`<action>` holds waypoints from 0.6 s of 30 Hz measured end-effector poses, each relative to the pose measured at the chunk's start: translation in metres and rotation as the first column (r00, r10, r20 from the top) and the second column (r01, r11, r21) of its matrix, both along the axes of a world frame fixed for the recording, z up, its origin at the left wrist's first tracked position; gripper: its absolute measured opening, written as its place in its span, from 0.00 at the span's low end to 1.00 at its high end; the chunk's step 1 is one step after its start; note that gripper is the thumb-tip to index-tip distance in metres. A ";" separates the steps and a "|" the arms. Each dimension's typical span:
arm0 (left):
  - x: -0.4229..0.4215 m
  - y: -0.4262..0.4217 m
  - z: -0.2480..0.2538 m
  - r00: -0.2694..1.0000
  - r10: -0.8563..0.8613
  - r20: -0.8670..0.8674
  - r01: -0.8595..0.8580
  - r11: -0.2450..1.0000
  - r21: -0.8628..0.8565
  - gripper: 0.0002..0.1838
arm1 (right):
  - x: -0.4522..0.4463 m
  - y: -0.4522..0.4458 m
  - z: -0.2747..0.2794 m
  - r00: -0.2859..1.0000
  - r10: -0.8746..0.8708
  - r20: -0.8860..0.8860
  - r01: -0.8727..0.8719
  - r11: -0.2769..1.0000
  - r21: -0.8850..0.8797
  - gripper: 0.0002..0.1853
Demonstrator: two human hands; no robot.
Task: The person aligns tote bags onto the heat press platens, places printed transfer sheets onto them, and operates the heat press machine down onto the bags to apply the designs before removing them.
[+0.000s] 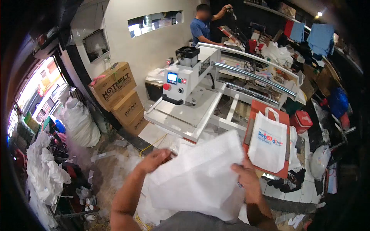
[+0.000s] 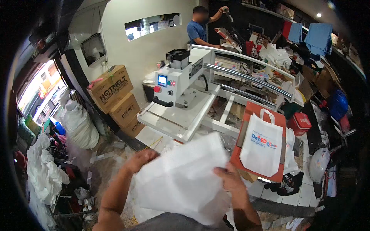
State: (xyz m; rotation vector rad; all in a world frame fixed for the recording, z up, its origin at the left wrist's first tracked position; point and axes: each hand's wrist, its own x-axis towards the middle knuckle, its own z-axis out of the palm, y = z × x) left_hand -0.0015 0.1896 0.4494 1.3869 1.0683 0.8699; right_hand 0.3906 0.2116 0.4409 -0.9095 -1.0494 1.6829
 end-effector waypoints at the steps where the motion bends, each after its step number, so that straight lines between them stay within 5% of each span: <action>1: -0.001 -0.021 -0.037 0.930 0.158 0.333 -0.078 0.968 -0.240 0.36 | 0.022 0.011 -0.025 0.971 -0.090 0.223 0.074 0.994 0.079 0.22; 2: 0.001 -0.044 -0.071 0.732 0.364 0.576 -0.059 0.876 -0.479 0.44 | 0.024 0.006 -0.007 0.952 -0.191 0.238 0.180 0.981 0.066 0.22; 3: 0.004 -0.056 -0.091 0.683 0.418 0.599 -0.065 0.852 -0.520 0.49 | 0.032 0.012 -0.017 0.951 -0.263 0.162 0.230 0.953 0.195 0.23; 5: 0.022 -0.086 -0.115 0.551 0.540 0.636 -0.087 0.795 -0.600 0.54 | 0.038 0.015 -0.017 0.898 -0.337 0.283 0.230 0.908 0.351 0.22; 6: 0.030 -0.088 -0.113 0.553 0.544 0.632 -0.085 0.791 -0.606 0.54 | 0.037 0.014 -0.007 0.874 -0.357 0.330 0.214 0.891 0.400 0.20; 8: 0.041 -0.095 -0.110 0.295 0.423 0.857 0.038 0.891 -0.453 0.55 | 0.035 0.016 -0.004 0.822 -0.403 0.402 0.207 0.870 0.447 0.19; 9: 0.034 -0.098 -0.111 0.292 0.432 0.853 0.035 0.887 -0.461 0.55 | 0.035 0.015 -0.005 0.764 -0.449 0.464 0.194 0.845 0.499 0.17; 11: 0.021 -0.097 -0.112 0.560 0.336 0.757 -0.054 0.927 -0.372 0.56 | 0.041 0.021 -0.016 0.702 -0.525 0.481 0.232 0.807 0.543 0.16; 12: 0.026 -0.098 -0.107 0.546 0.348 0.762 -0.091 0.929 -0.359 0.43 | 0.044 0.022 -0.026 0.630 -0.602 0.491 0.270 0.762 0.588 0.16; 14: 0.024 -0.096 -0.131 0.859 0.465 0.214 -0.383 0.862 -0.333 0.32 | 0.054 0.025 -0.053 0.653 -0.560 0.510 0.283 0.805 0.521 0.16; 15: 0.035 -0.093 -0.141 0.857 0.473 0.207 -0.386 0.853 -0.351 0.32 | 0.061 0.024 -0.065 0.673 -0.524 0.521 0.294 0.837 0.462 0.17; 17: 0.067 -0.074 -0.158 0.778 0.584 -0.231 -0.602 0.798 -0.013 0.21 | 0.064 0.013 -0.084 0.908 -0.298 0.295 0.283 0.954 0.095 0.22; 18: 0.077 -0.071 -0.182 0.771 0.592 -0.235 -0.612 0.791 -0.018 0.21 | 0.058 0.003 -0.087 0.952 -0.191 0.238 0.192 0.981 0.019 0.24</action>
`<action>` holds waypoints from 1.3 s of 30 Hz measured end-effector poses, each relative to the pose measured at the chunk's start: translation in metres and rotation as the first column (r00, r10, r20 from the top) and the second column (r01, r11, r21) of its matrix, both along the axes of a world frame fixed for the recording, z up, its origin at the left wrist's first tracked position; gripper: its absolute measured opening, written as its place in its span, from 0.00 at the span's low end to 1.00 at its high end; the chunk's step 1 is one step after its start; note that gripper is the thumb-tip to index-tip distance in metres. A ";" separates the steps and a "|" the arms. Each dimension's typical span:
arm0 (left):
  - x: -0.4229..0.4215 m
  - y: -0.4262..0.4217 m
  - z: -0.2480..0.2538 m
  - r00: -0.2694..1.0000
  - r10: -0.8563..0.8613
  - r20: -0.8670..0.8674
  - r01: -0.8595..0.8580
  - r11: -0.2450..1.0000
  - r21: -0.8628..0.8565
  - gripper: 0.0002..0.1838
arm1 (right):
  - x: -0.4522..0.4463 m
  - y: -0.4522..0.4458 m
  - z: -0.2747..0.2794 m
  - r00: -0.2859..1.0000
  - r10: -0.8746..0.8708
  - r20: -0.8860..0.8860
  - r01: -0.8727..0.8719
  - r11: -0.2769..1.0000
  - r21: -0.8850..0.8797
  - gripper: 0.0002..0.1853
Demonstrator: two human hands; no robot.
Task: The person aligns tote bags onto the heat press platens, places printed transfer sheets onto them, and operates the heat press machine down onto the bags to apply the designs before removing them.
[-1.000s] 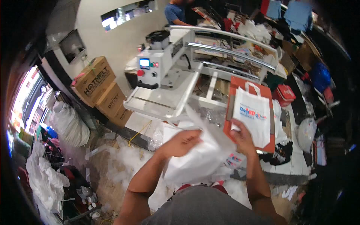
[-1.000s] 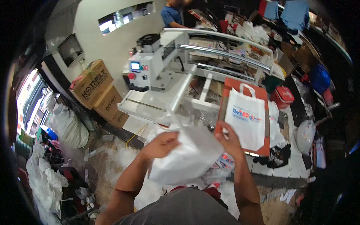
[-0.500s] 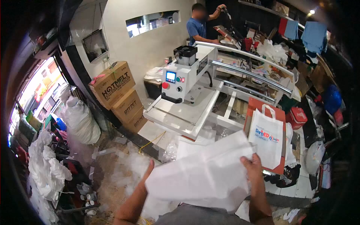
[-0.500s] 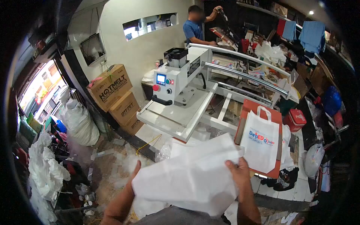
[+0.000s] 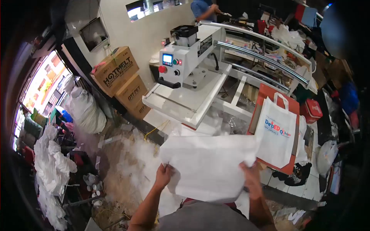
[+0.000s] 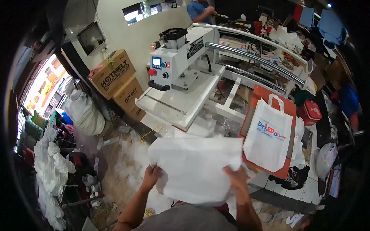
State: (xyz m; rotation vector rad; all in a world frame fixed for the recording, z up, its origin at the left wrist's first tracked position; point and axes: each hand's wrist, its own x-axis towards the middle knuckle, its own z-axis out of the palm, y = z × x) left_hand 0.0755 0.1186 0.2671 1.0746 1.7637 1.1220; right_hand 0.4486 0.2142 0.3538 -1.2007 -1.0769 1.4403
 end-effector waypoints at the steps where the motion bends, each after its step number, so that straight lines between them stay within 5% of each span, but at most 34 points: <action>1: 0.007 0.004 -0.034 0.983 0.121 0.137 -0.120 0.993 -0.017 0.19 | -0.011 -0.009 -0.002 0.992 0.095 -0.081 -0.099 0.994 -0.052 0.27; 2: 0.016 0.007 -0.053 0.933 0.239 0.267 -0.235 0.971 -0.049 0.17 | -0.023 -0.013 -0.003 0.979 0.201 -0.028 -0.199 0.978 0.066 0.30; 4: 0.090 0.023 -0.003 0.973 0.103 -0.208 -0.117 0.992 -0.052 0.16 | -0.038 -0.020 -0.013 0.917 0.398 0.038 -0.399 0.915 0.059 0.30; 6: 0.172 0.025 0.070 0.970 -0.020 -0.244 0.092 0.953 0.287 0.17 | -0.038 -0.018 -0.018 0.871 0.429 0.239 -0.471 0.868 0.157 0.28; 7: 0.161 0.023 0.039 0.969 -0.014 -0.247 0.086 0.955 0.284 0.17 | -0.025 -0.018 -0.046 0.871 0.441 0.217 -0.491 0.810 0.321 0.24; 8: 0.132 0.017 -0.015 0.687 -0.040 -0.726 0.308 0.920 0.241 0.17 | 0.005 -0.001 -0.040 0.867 0.449 0.216 -0.498 0.806 0.320 0.24; 9: 0.110 0.007 -0.044 0.194 -0.015 -0.981 0.470 0.879 0.079 0.19 | 0.045 0.022 -0.023 0.903 0.427 0.044 -0.428 0.904 0.006 0.22; 10: 0.095 0.015 0.007 0.843 0.056 -0.534 0.067 0.976 0.209 0.22 | 0.071 0.034 -0.008 0.933 0.344 -0.105 -0.359 0.876 -0.322 0.20; 11: 0.091 0.028 0.065 0.929 0.304 0.211 -0.312 0.950 0.005 0.28 | 0.076 0.033 0.003 0.931 0.350 -0.107 -0.366 0.873 -0.322 0.20; 12: 0.105 0.032 0.074 0.931 0.303 0.204 -0.310 0.951 0.002 0.28 | 0.072 0.024 0.014 0.939 0.332 -0.091 -0.344 0.910 -0.231 0.19; 14: 0.163 0.045 0.081 0.934 0.280 -0.223 -0.314 0.940 -0.134 0.30 | 0.058 0.000 0.005 0.927 0.372 -0.039 -0.373 0.928 -0.010 0.18; 15: 0.198 0.051 0.094 0.951 0.242 -0.190 -0.226 0.969 0.102 0.31 | 0.050 -0.016 0.019 0.877 0.479 0.037 -0.479 0.878 0.005 0.22; 16: 0.226 0.055 0.106 0.978 0.183 -0.095 -0.171 0.977 0.126 0.29 | 0.044 -0.029 0.053 0.834 0.516 0.193 -0.550 0.802 0.233 0.27; 17: 0.226 0.059 0.099 0.934 0.172 -0.313 -0.122 0.977 0.175 0.29 | 0.036 -0.046 0.080 0.741 0.432 0.514 -0.616 0.742 0.265 0.32; 18: 0.218 0.061 0.080 0.841 0.163 -0.516 -0.064 0.977 0.204 0.28 | 0.047 -0.040 0.079 0.740 0.433 0.514 -0.619 0.739 0.267 0.32; 20: 0.136 0.058 0.013 0.851 0.344 -0.397 -0.366 0.930 0.023 0.27 | 0.082 -0.010 0.069 0.871 0.481 0.103 -0.492 0.857 0.156 0.26; 22: 0.152 0.068 0.058 0.846 0.331 -0.419 -0.343 0.938 0.050 0.27 | 0.102 0.028 0.051 0.882 0.331 -0.336 -0.358 0.934 -0.019 0.22; 24: 0.205 0.067 0.105 0.851 0.286 -0.441 -0.286 0.956 0.068 0.23 | 0.110 0.059 0.009 0.992 0.099 -0.074 -0.102 0.994 -0.040 0.20; 26: 0.252 0.060 0.100 0.836 0.131 -0.533 0.025 0.961 0.276 0.27 | 0.106 0.051 -0.001 0.957 0.240 0.160 -0.209 0.959 -0.189 0.21; 27: 0.270 0.056 0.108 0.912 -0.011 -0.411 0.097 0.977 0.190 0.15 | 0.094 0.035 0.010 0.943 0.309 0.124 -0.274 0.932 -0.238 0.22; 28: 0.202 0.046 0.001 0.840 -0.121 -0.529 0.162 0.986 0.032 0.13 | 0.091 0.012 -0.004 0.811 0.585 0.006 -0.565 0.787 -0.248 0.27; 29: 0.137 0.038 -0.101 0.741 -0.249 -0.624 0.220 0.968 -0.124 0.11 | 0.095 -0.011 0.060 0.689 0.724 0.024 -0.724 0.690 -0.002 0.34; 30: 0.140 0.046 -0.060 0.929 0.055 -0.366 -0.111 0.984 -0.136 0.13 | 0.074 -0.046 0.057 0.741 0.624 0.246 -0.667 0.646 0.372 0.36; 31: 0.142 0.052 -0.032 0.935 0.138 -0.328 -0.182 0.977 -0.109 0.15 | 0.081 -0.028 0.065 0.669 0.655 0.352 -0.734 0.508 0.452 0.33; 32: 0.146 0.057 -0.006 0.937 0.178 -0.300 -0.204 0.977 -0.058 0.17 | 0.079 -0.002 0.060 0.715 0.606 0.349 -0.693 0.549 0.467 0.33; 33: 0.166 0.056 0.036 0.935 0.187 -0.301 -0.208 0.977 -0.038 0.19 | 0.075 0.009 0.038 0.675 0.710 0.200 -0.736 0.667 0.115 0.32; 34: 0.186 0.055 0.064 0.933 0.184 -0.308 -0.193 0.981 0.003 0.21 | 0.074 0.030 0.004 0.640 0.767 0.043 -0.740 0.630 -0.236 0.30; 36: 0.217 0.038 0.093 0.905 0.091 -0.415 -0.026 0.987 0.160 0.25 | 0.054 0.033 -0.157 0.640 0.719 0.270 -0.759 0.535 0.372 0.22; 37: 0.209 0.019 0.050 0.694 0.080 -0.715 0.288 0.880 0.377 0.27 | 0.089 0.029 -0.029 0.717 0.691 0.088 -0.655 0.626 0.423 0.27; 38: 0.177 0.026 0.010 0.701 0.078 -0.708 0.293 0.874 0.387 0.27 | 0.086 0.011 0.024 0.724 0.683 0.101 -0.652 0.629 0.423 0.27; 39: 0.125 0.032 -0.026 0.913 0.124 -0.388 -0.053 0.981 0.187 0.29 | 0.077 -0.008 0.059 0.795 0.604 0.061 -0.579 0.722 0.379 0.24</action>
